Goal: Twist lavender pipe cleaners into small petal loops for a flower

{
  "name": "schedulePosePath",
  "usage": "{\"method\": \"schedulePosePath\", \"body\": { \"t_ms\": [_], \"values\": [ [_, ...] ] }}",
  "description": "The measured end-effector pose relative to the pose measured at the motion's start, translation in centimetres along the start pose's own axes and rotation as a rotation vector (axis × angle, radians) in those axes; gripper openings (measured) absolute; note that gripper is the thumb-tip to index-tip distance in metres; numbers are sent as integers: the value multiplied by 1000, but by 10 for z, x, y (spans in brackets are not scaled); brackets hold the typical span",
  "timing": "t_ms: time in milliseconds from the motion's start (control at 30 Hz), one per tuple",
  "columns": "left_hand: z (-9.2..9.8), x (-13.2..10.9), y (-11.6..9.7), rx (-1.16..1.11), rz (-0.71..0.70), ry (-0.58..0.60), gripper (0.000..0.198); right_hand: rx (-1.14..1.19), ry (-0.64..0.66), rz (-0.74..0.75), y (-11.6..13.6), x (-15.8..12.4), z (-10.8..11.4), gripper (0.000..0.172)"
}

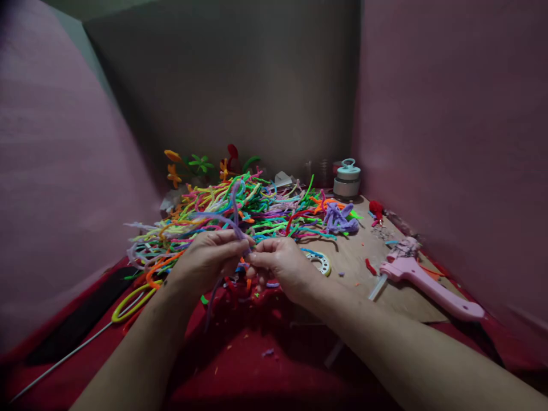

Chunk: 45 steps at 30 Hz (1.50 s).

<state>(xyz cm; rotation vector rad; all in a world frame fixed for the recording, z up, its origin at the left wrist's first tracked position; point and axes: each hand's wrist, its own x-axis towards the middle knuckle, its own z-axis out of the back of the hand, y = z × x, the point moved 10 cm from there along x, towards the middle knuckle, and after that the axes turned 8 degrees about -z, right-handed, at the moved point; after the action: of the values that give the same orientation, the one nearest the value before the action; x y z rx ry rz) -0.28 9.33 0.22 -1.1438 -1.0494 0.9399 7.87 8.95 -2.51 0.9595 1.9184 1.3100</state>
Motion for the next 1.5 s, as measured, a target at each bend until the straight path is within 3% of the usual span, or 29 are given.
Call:
{"method": "schedulePosePath", "body": {
  "t_ms": [233, 467, 700, 1033, 1500],
  "values": [
    [0, 0, 5, -45, 18, -14, 19, 41, 91, 10, -1, 0, -5, 16],
    [-5, -1, 1, 19, 19, -31, 20, -66, -96, 75, 6, -1, 9, 17],
    [-1, 1, 2, -203, -23, -125, 20, -19, -118, 28, 6, 0, 11, 15],
    [1, 2, 5, -135, -20, -148, 16, 81, -32, -33, -9, 6, 8, 13],
    [4, -1, 5, 15, 25, -163, 20, 92, -119, 18, 1, 5, 17, 9]
  ]
}}
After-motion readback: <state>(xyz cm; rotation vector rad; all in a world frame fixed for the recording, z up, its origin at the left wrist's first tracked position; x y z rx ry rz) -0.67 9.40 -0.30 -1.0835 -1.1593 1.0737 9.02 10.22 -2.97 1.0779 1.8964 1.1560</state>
